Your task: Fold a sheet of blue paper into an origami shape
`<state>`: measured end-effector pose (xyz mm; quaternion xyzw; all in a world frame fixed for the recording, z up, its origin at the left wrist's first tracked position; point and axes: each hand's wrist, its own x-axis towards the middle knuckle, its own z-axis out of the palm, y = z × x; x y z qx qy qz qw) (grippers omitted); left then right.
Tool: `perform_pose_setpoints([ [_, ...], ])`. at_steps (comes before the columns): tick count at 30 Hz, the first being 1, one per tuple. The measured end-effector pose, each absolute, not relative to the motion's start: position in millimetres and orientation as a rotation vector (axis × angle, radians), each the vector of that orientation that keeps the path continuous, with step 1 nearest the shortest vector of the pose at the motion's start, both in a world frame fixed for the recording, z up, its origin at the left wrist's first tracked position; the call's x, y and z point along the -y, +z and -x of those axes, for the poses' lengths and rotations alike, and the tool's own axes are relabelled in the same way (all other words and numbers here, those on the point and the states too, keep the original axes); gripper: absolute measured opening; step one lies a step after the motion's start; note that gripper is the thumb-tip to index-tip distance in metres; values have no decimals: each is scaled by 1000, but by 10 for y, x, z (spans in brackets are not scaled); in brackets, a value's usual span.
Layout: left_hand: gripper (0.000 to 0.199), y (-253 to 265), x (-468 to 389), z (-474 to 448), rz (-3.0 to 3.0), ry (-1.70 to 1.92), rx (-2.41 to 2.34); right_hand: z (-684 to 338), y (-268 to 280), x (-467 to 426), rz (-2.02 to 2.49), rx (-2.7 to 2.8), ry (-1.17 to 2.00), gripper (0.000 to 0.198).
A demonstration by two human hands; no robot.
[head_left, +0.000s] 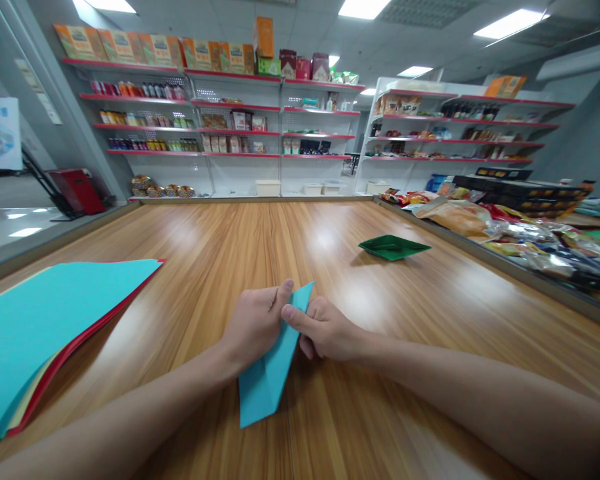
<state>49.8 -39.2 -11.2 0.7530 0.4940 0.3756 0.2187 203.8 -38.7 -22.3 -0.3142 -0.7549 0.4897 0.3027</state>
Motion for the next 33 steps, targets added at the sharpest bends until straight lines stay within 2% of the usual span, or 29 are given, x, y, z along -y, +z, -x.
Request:
perform_pose_setpoints([
  [4, 57, -86, 391, -513, -2037, 1005, -1208, -2054, -171, 374, 910, 1858, 1246, 69],
  [13, 56, -59, 461, -499, -1931, 1026, -1043, -2074, -175, 381, 814, 1828, 1481, 78],
  [20, 53, -112, 434, -498, -1926, 1031, -1145, -2098, -183, 266, 805, 1572, 1438, 67],
  [27, 54, -112, 418, -509, -1909, 1057, -1180, -2113, -237, 223, 687, 1519, 1594, 79],
  [33, 55, -99, 421, -501, -1931, 1012, -1105, -2120, -172, 323, 812, 1697, 1334, 59],
])
